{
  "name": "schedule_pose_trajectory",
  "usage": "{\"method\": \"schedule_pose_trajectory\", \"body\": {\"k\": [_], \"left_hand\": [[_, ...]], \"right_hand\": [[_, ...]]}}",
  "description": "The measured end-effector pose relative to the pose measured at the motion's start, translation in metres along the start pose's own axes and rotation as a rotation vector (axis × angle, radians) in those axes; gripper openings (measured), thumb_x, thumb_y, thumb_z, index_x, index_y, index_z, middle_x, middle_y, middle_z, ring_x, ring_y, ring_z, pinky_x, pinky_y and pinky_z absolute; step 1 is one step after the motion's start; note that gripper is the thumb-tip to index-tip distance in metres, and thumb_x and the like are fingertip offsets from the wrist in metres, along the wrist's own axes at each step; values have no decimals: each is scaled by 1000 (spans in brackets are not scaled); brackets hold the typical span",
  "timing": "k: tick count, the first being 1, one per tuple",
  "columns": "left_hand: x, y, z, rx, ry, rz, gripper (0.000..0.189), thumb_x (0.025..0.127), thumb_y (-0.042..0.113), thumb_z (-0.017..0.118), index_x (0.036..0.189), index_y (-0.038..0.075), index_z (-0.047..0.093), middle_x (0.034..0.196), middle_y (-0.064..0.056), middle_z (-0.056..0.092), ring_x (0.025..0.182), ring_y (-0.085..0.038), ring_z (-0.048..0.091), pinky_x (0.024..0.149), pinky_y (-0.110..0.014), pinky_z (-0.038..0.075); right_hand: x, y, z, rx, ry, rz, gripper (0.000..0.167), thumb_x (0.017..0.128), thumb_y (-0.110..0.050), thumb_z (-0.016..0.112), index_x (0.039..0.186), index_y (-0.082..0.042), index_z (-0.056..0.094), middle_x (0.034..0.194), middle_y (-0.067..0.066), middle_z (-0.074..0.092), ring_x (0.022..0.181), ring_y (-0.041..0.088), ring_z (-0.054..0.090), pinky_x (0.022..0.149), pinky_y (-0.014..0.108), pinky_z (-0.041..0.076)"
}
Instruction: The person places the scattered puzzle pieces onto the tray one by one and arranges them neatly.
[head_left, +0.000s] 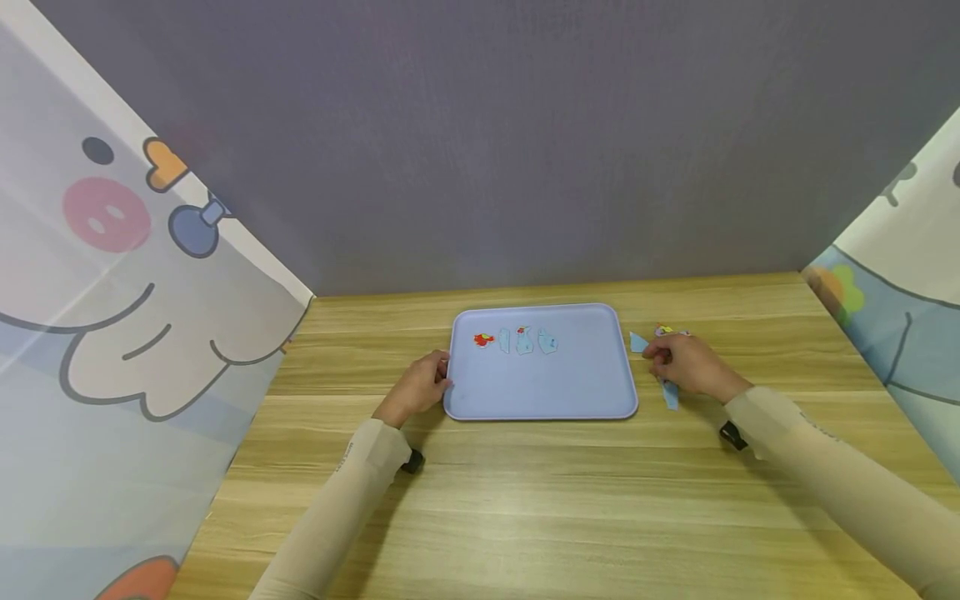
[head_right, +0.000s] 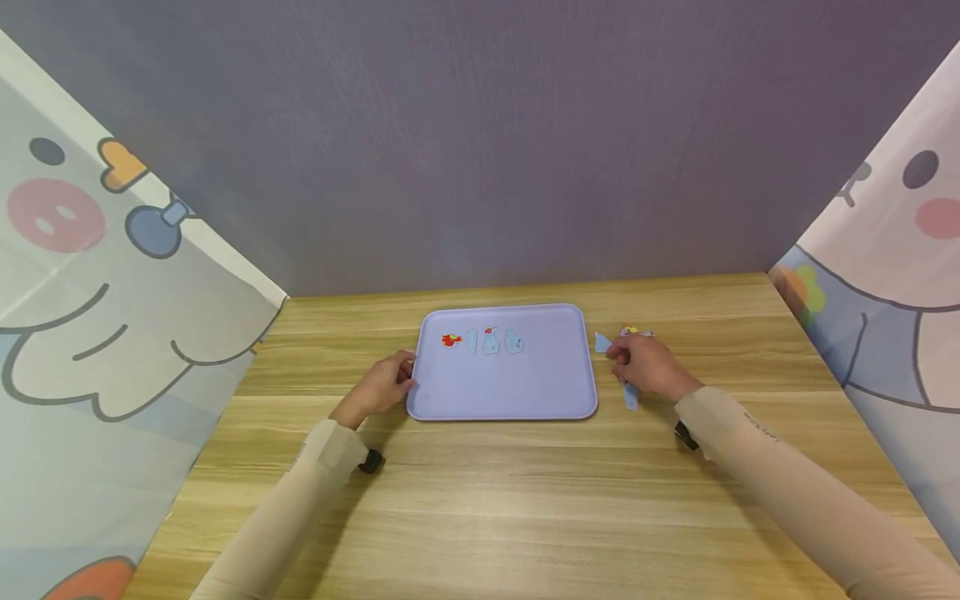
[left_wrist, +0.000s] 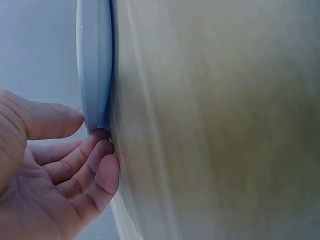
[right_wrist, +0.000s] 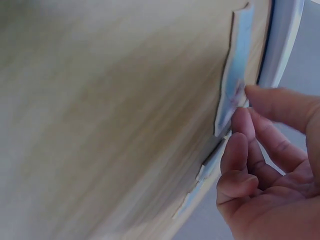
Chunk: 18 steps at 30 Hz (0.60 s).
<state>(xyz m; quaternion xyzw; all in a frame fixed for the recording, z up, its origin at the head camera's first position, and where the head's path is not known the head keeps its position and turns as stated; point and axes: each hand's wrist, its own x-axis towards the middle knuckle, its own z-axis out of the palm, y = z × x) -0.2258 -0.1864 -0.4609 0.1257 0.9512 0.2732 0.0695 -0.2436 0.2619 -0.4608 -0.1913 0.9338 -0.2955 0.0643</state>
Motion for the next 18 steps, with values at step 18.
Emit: {"method": "schedule_pose_trajectory", "body": {"k": [18], "left_hand": [[1,0,0,16,2,-10,43,86,-2,65,125,-8,49,90,-9,58,79,-19,57,70,-31,50]], "right_hand": [[25,-3,-3,-57,12,50,43,80,-15,74,112,10,61,101,22,62,94,35,56,82,50,45]]}}
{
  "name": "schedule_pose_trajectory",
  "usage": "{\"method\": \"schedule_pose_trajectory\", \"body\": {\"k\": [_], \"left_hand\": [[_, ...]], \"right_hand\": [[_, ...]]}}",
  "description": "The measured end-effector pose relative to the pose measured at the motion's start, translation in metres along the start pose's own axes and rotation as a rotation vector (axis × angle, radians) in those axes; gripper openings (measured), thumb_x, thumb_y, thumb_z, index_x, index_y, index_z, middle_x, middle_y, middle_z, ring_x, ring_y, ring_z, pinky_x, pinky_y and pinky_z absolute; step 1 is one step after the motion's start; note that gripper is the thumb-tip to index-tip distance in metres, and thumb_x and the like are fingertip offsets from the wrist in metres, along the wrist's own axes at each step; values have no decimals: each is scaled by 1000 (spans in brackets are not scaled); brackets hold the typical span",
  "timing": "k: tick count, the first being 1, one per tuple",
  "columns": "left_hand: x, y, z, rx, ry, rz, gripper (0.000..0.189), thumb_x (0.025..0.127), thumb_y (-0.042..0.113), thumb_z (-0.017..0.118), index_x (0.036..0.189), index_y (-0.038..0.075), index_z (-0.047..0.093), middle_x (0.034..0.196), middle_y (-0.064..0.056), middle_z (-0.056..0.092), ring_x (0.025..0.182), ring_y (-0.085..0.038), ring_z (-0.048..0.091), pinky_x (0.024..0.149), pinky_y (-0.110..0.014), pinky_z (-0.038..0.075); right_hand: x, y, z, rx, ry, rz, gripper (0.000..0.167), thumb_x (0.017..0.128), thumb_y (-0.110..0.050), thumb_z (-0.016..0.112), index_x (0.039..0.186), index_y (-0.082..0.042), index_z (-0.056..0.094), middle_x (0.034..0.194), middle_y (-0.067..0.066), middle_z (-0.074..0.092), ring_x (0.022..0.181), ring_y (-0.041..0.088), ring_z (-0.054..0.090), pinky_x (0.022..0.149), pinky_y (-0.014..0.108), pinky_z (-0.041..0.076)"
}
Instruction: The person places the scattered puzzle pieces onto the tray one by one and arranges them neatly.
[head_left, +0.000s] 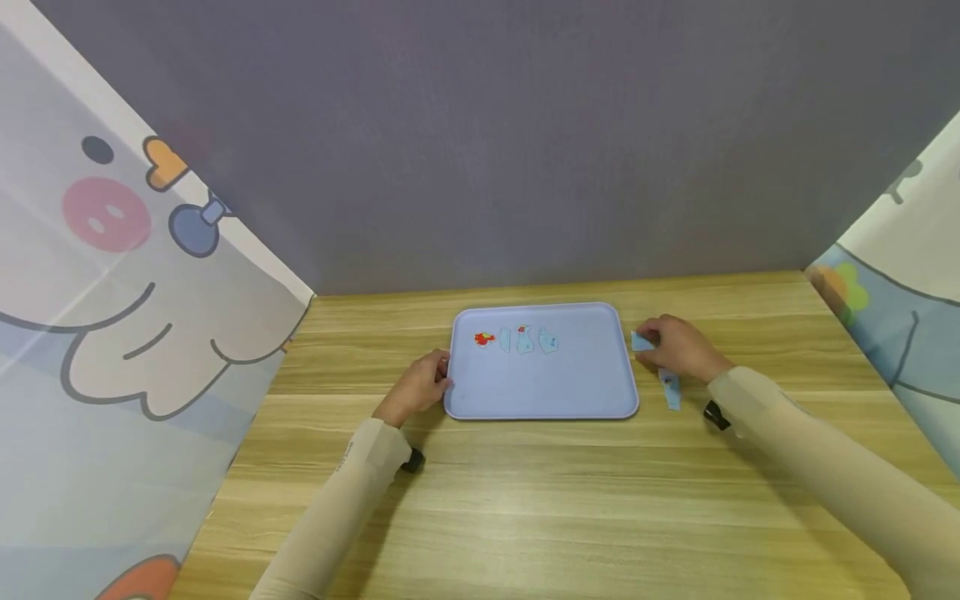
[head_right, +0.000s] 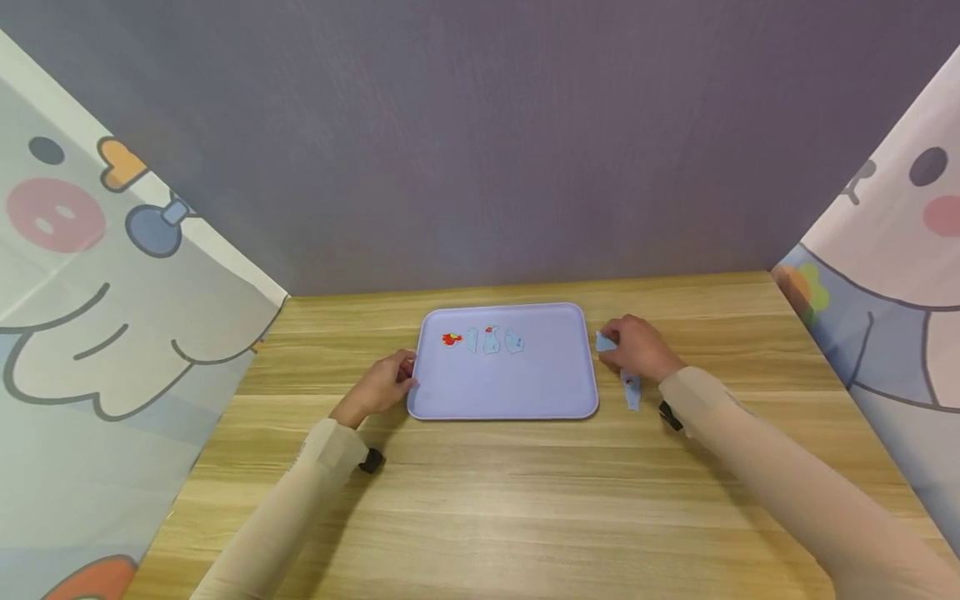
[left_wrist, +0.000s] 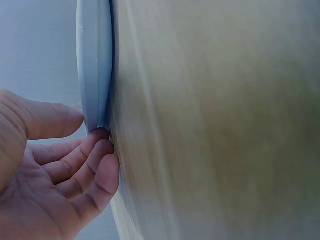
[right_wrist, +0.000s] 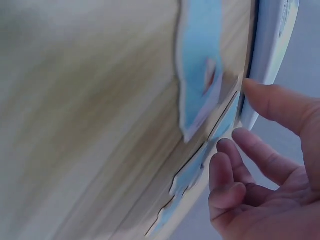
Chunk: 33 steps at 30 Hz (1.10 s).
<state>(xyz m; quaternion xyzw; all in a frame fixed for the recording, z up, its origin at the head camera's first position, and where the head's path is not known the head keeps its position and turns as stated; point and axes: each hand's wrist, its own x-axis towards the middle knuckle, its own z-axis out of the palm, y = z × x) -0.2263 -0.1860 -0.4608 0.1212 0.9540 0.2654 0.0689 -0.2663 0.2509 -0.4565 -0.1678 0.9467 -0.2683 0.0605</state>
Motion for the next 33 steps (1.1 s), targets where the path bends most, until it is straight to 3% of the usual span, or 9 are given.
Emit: {"method": "schedule_pose_trajectory", "body": {"k": [19,33], "left_hand": [[3,1,0,-6,-29,-38,46,88,0,63,130,-6,46,92,-9,58,79,-19,56,71,-30,50],[1,-2,0,-9,-16,4,44,87,-2,62,127,-9,46,89,-10,57,77,-20,56,69,-30,50]], "right_hand": [[7,-7,5,-19,-27,83,37,87,-13,66,116,9,57,100,20,59,91,33,55,80,48,44],[9,-9,-4,29,48,56,38,87,-15,66,115,10,58,99,21,60,89,34,56,78,48,45]]}}
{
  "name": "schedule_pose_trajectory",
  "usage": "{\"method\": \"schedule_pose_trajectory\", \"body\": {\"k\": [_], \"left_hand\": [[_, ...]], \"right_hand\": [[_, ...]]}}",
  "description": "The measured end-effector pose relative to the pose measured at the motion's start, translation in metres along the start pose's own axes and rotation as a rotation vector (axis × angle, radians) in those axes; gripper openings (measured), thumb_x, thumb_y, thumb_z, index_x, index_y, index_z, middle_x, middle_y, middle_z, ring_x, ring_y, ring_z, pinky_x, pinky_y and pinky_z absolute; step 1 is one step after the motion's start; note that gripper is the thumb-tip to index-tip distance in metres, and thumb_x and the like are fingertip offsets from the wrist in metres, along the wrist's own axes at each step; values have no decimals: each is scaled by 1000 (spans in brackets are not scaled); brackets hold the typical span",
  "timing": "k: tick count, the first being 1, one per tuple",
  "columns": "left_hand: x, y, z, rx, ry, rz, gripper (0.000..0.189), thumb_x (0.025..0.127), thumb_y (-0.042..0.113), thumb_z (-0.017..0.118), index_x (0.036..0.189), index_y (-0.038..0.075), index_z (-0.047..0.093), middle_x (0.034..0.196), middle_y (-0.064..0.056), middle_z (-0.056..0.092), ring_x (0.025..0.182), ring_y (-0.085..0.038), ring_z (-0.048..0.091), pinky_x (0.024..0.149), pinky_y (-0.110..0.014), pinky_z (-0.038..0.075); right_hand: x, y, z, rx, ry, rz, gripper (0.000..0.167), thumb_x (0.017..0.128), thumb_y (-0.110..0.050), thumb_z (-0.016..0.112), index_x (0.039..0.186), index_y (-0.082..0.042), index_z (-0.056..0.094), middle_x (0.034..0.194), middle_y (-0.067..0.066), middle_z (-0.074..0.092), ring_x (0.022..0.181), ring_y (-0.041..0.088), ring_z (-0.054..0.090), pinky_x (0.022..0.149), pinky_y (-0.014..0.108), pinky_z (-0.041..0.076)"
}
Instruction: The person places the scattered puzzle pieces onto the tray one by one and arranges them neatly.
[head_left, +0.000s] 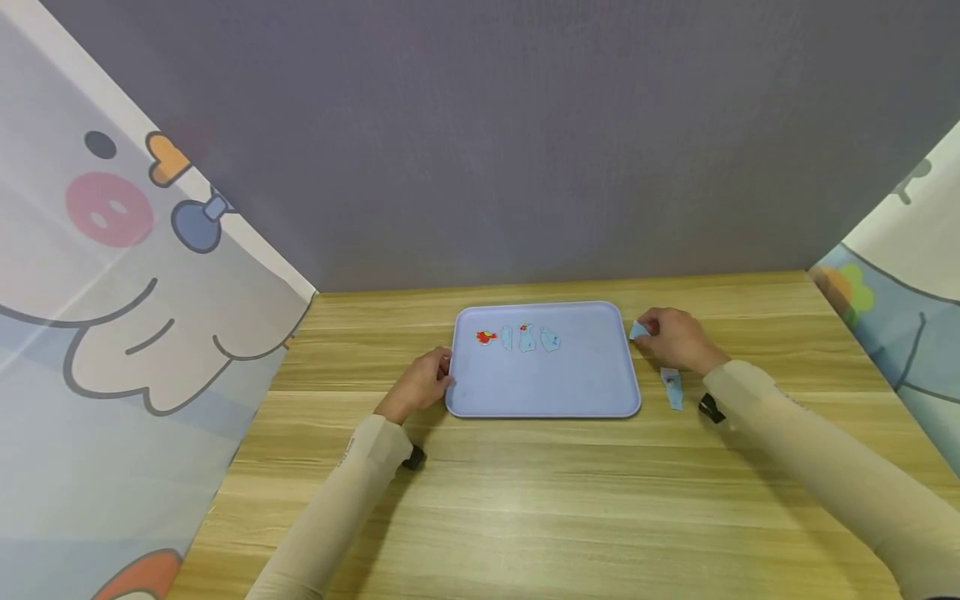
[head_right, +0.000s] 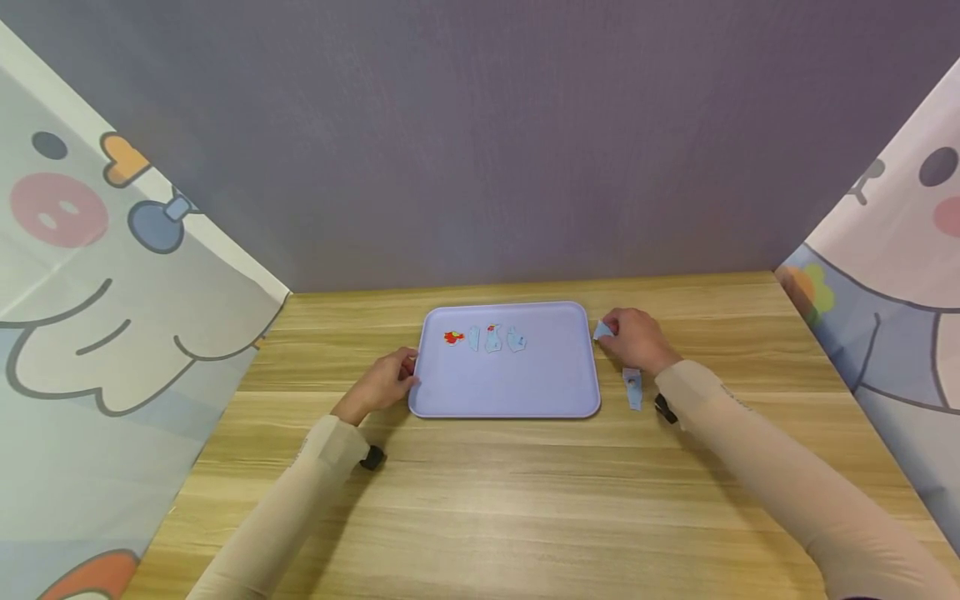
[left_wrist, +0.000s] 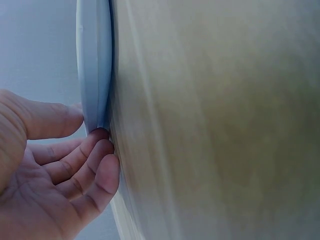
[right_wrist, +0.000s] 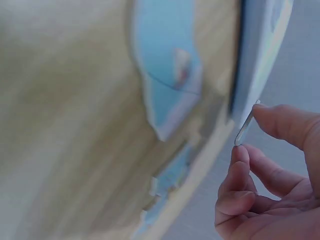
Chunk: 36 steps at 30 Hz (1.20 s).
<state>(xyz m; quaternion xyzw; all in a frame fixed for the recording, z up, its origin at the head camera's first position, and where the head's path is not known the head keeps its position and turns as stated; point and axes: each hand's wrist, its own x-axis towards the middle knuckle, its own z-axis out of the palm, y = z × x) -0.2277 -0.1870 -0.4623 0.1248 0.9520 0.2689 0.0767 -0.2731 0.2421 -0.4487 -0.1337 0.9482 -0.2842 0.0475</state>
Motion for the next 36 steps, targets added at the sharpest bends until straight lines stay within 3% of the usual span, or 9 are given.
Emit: {"method": "schedule_pose_trajectory", "body": {"k": [11,22,26,36], "left_hand": [[3,-1,1,6,-19,-37,46,88,0,63,130,-7,45,93,-10,58,80,-19,56,71,-30,50],[1,1,0,-1,-13,-26,46,88,0,63,130,-7,45,94,-10,59,81,-19,57,72,-31,50],[0,1,0,-7,-12,-22,46,88,0,63,130,-7,45,93,-10,60,81,-19,57,71,-31,50],[-1,2,-2,-8,-9,-27,46,88,0,63,130,-7,46,95,-11,59,82,-20,58,71,-31,51]], "right_hand": [[2,-23,-9,37,15,-46,38,89,-15,66,118,7,59,104,22,61,90,33,58,77,47,45],[17,-54,14,12,0,-119,36,83,-12,71,113,7,63,102,20,63,96,34,57,82,47,44],[23,-62,21,8,-27,-107,36,83,-12,72,113,6,63,101,19,63,95,33,57,81,45,44],[41,-66,40,-55,-38,-118,32,80,-12,75,105,6,66,89,12,64,85,27,57,79,43,43]]}}
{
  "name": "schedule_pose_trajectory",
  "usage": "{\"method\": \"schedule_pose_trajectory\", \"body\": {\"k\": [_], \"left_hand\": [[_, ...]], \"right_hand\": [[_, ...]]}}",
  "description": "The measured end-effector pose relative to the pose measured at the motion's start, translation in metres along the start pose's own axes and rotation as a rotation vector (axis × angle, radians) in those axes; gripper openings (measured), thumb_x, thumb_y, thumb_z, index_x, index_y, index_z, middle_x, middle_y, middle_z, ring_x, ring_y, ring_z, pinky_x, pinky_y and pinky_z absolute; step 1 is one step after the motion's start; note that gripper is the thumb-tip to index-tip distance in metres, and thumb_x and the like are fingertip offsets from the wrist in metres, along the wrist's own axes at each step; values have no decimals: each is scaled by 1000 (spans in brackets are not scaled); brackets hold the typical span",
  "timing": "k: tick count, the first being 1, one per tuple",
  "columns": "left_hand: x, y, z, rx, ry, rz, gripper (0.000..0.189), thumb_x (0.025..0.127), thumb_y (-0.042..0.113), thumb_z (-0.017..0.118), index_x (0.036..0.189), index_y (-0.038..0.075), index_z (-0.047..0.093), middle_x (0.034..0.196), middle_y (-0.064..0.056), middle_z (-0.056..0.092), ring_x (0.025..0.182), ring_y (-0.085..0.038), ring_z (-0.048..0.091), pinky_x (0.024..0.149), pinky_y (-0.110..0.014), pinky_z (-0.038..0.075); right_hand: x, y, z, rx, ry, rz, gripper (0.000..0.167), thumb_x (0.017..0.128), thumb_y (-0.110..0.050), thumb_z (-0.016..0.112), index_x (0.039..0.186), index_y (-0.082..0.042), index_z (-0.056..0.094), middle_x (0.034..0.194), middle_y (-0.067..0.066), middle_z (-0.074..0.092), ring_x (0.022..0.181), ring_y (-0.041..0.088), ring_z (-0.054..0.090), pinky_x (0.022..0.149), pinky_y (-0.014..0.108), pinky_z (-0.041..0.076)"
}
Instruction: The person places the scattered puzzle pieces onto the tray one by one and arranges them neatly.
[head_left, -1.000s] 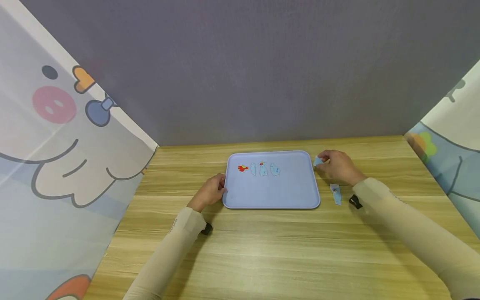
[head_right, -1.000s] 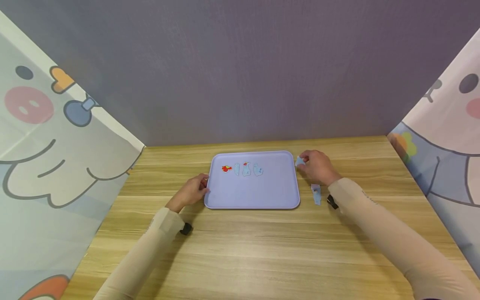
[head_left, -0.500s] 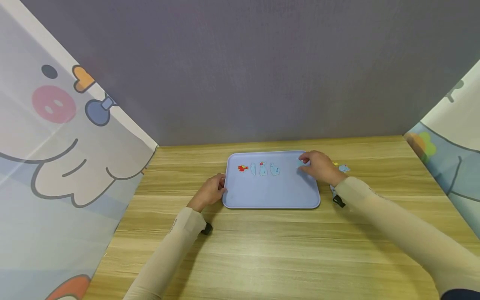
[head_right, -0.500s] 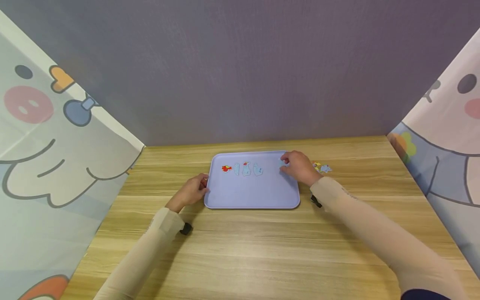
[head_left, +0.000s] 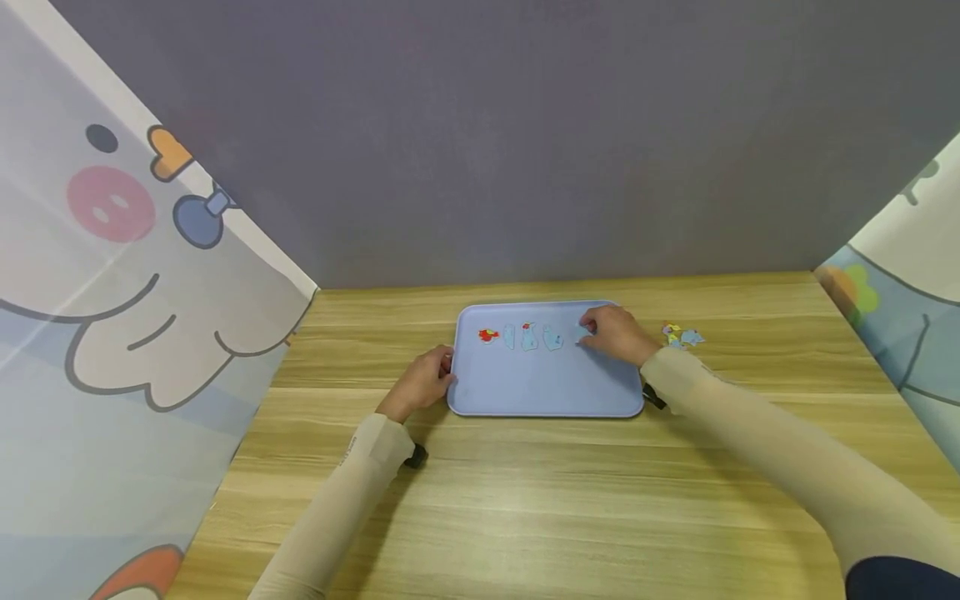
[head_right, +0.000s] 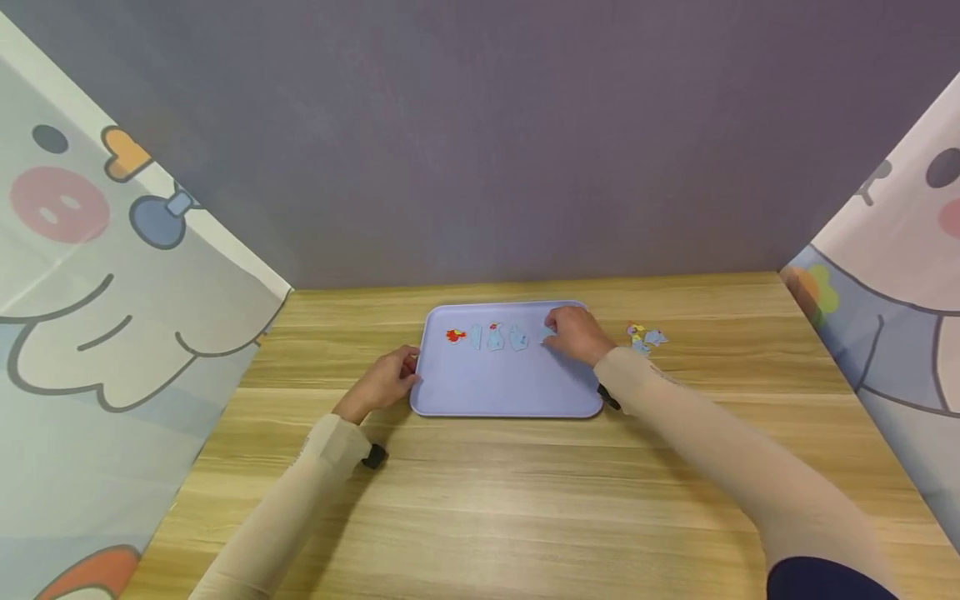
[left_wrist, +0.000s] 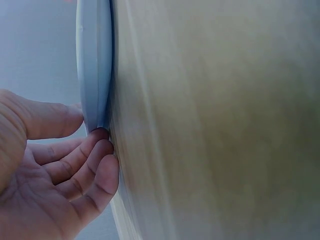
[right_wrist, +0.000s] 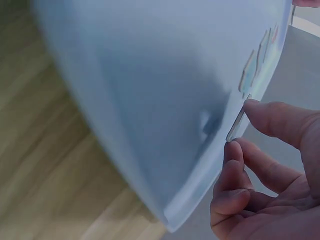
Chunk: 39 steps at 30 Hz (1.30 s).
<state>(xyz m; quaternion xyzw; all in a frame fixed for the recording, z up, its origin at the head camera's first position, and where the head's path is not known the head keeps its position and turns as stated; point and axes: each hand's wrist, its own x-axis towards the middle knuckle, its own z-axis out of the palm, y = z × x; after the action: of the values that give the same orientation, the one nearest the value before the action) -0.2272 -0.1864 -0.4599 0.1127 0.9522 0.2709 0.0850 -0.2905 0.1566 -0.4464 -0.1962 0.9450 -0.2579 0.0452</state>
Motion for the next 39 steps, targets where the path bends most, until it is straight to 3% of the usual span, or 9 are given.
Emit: {"method": "schedule_pose_trajectory", "body": {"k": [10,18,26,39], "left_hand": [[0,-1,0,7,8,5,46,87,0,63,129,-7,46,95,-10,59,81,-19,58,71,-30,50],[1,0,0,11,20,10,45,87,-1,64,128,-7,47,94,-9,60,81,-19,58,71,-30,50],[1,0,1,4,21,8,45,86,-1,64,128,-8,47,93,-10,60,80,-19,58,69,-29,50],[2,-4,2,5,15,6,46,87,0,64,129,-7,46,95,-11,60,82,-20,58,72,-31,50]], "right_hand": [[11,-4,7,-19,-60,29,27,81,-2,63,105,8,64,88,12,63,83,26,57,77,42,45],[10,-4,6,-29,-80,6,35,79,-8,72,110,7,63,91,15,62,86,29,57,79,44,45],[13,1,6,-24,-78,13,30,81,-4,69,109,6,63,92,16,63,87,30,57,79,45,45],[-22,20,-24,37,-38,42,35,84,-9,67,115,5,61,99,18,61,89,32,57,76,47,44]]}}
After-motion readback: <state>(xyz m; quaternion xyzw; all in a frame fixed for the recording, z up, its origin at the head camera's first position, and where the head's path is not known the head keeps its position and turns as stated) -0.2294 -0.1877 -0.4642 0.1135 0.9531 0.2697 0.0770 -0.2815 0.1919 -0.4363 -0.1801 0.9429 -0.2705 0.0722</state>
